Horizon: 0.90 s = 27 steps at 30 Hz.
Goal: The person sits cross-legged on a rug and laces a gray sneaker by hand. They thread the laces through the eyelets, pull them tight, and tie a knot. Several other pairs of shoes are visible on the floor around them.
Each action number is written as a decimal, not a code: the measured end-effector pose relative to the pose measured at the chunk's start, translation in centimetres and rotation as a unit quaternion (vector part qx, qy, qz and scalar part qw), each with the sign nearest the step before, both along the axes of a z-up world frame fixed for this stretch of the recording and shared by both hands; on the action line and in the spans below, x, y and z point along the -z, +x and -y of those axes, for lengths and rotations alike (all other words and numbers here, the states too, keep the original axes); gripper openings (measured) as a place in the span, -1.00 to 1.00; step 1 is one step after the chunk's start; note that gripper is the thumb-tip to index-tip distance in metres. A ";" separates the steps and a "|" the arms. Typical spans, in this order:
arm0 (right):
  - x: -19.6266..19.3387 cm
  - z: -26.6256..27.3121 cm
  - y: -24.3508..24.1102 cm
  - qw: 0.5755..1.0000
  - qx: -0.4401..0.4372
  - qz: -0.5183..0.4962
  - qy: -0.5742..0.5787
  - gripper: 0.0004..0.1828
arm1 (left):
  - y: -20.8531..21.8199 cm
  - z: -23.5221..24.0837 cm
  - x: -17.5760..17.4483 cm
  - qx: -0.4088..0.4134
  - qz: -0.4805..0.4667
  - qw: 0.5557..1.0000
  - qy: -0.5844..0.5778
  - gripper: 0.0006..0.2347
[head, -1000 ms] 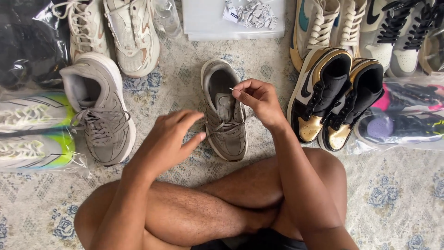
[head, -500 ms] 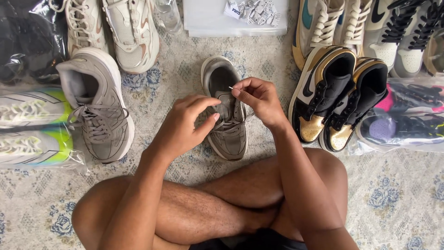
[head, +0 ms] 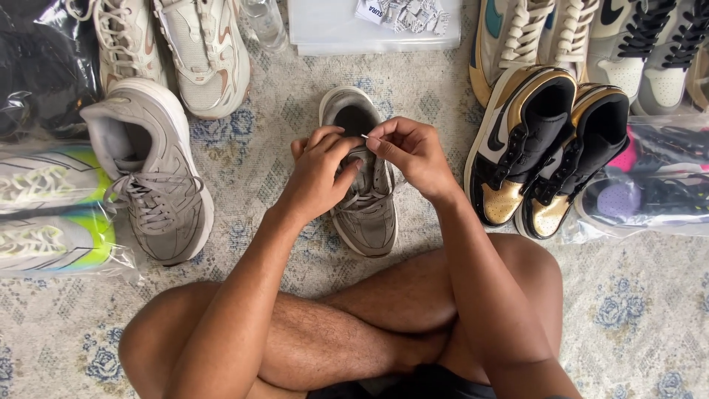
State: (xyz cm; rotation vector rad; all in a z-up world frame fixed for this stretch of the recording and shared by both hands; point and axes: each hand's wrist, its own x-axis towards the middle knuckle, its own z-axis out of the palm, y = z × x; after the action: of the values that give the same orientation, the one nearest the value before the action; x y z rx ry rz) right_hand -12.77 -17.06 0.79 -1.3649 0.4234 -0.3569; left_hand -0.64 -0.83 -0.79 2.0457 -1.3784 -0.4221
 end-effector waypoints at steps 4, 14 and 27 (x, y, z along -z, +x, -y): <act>0.1 0.0 0.0 1.000 -0.002 0.001 0.003 -0.89 | 0.0 -0.2 0.3 -0.018 -0.051 0.998 -0.027 -0.78; -2.0 0.0 -0.2 1.000 -0.011 -0.006 -0.004 -0.88 | 0.0 0.0 -0.2 -0.020 -0.097 0.995 -0.034 -0.79; -0.9 -0.1 -0.3 0.999 -0.022 -0.015 -0.032 -0.89 | 2.9 -3.7 -7.7 0.042 -0.155 0.987 -0.008 -0.68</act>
State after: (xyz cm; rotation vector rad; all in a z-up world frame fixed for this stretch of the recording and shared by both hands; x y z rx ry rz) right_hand -13.12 -16.99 1.73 -1.4411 0.4092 -0.3171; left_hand 2.30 2.87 6.96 1.8213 -1.2738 -0.7312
